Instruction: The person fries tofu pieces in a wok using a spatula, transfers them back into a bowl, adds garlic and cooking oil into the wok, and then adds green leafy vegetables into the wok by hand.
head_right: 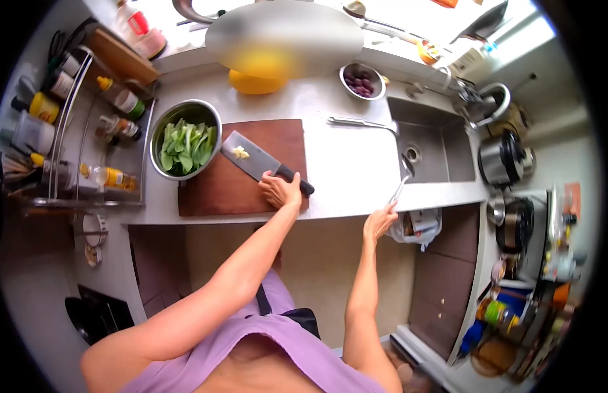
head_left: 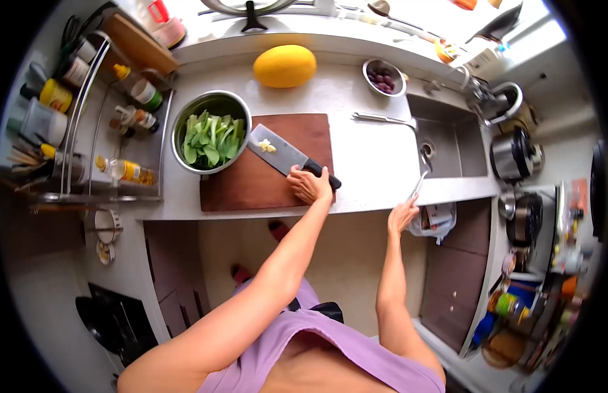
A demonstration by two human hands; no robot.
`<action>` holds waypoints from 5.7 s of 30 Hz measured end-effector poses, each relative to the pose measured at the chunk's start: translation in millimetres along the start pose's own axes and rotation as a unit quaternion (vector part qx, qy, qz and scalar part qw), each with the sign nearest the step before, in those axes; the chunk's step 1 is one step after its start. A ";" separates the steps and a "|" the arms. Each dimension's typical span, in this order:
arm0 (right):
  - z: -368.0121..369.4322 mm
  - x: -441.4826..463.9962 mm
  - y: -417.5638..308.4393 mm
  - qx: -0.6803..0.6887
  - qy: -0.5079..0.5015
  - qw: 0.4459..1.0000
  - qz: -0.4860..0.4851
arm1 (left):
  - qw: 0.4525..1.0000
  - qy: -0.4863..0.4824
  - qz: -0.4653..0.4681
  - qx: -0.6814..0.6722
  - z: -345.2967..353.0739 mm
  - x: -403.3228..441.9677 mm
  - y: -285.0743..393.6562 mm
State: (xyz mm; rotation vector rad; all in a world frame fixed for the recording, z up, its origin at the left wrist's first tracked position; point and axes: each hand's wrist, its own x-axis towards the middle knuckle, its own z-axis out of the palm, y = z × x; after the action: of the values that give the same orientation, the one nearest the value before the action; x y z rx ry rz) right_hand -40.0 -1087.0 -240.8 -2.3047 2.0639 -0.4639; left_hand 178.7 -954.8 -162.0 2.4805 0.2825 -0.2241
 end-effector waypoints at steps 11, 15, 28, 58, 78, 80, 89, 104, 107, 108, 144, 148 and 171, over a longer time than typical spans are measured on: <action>-14.0 -56.3 -27.1 0.042 -0.056 0.997 -0.033 | 0.995 0.065 -0.079 0.008 -4.3 -21.1 -51.9; -38.0 -53.3 -43.1 0.043 -0.006 0.998 -0.044 | 0.993 0.033 -0.085 -0.080 -13.4 -22.9 -79.6; -80.1 -97.3 -224.8 0.367 -0.217 0.742 -0.518 | 0.971 -0.149 0.172 -0.079 -97.3 -14.2 -168.5; -297.4 -912.6 -502.5 0.467 -0.404 0.017 -0.787 | 0.960 0.187 -0.189 -0.083 -673.4 -74.1 -597.5; -300.0 -513.4 -279.4 0.407 -0.803 0.283 -0.333 | 0.959 0.132 0.116 -0.224 -491.4 -61.1 -371.4; -297.0 -460.2 -266.5 0.455 -0.736 0.384 -0.323 | 0.944 0.068 0.239 -0.215 -418.1 -47.8 -344.8; -162.8 -175.1 -210.6 0.259 -0.159 0.889 -0.343 | 0.834 -0.268 0.482 -0.016 -252.8 -29.5 -158.2; -51.1 -107.8 -215.0 0.191 -0.067 0.904 -0.376 | 0.902 0.166 0.031 -0.398 -222.5 228.9 -176.8; -64.6 -109.1 -211.8 0.295 -0.064 0.875 -0.377 | 0.896 0.316 -0.037 -0.310 -223.5 295.7 -156.9; -77.8 -112.7 -214.4 0.333 -0.072 0.861 -0.378 | 0.880 0.376 -0.061 -0.283 -222.1 311.0 -155.2; -200.8 -497.9 -234.8 0.454 -0.439 0.594 -0.498 | 0.976 0.215 0.010 0.019 -732.0 -45.7 -612.8; -213.8 -511.3 -224.7 0.416 -0.398 0.611 -0.543 | 0.983 0.177 -0.010 0.056 -747.2 -34.3 -651.8; -214.9 -546.0 -250.7 0.418 -0.409 0.640 -0.499 | 0.970 0.155 -0.046 0.180 -770.1 14.8 -698.4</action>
State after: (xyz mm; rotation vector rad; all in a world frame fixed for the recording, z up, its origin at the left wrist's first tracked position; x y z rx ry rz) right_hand 107.8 -482.8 -98.4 -2.0685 -0.0236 -0.1759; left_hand 86.9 59.7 46.2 2.8645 0.5291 0.0886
